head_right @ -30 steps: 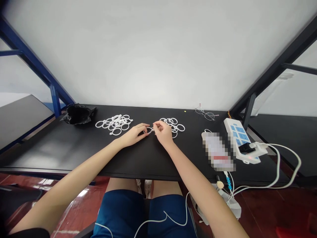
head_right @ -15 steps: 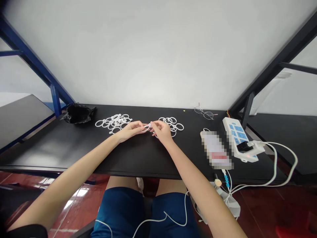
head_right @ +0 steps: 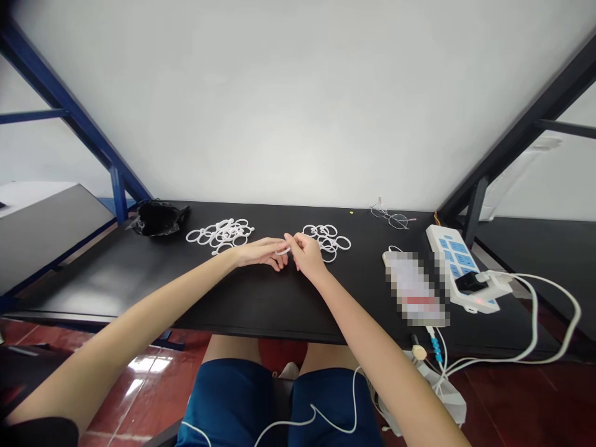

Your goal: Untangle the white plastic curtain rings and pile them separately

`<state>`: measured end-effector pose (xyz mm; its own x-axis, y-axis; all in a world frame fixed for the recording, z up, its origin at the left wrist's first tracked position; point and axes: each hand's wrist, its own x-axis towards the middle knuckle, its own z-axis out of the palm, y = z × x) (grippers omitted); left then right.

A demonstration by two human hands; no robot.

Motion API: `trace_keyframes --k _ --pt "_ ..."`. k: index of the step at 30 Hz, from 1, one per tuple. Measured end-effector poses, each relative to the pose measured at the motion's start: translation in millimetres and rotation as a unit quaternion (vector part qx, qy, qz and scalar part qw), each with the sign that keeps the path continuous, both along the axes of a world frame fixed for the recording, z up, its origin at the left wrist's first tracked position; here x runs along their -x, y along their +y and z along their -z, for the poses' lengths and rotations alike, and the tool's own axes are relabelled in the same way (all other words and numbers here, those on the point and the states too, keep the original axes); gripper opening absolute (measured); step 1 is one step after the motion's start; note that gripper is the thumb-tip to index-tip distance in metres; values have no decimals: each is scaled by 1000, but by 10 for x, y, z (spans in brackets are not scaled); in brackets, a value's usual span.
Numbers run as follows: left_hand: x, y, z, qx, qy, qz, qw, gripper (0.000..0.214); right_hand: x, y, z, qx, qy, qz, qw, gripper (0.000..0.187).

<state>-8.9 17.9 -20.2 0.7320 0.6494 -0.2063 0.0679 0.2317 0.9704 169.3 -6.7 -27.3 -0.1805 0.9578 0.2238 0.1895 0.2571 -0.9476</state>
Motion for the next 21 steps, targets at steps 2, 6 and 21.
trace_keyframes --k 2,6,21 --pt "-37 8 -41 -36 47 17 998 45 -5 3 -10 3 10 2 1000 48" --pt "-60 -47 -24 -86 14 -18 996 43 0 15 1 -3 11 -8 1000 46" --pt "-106 -178 -7 -110 -12 -51 993 39 22 24 64 -9 11 -13 1000 54"
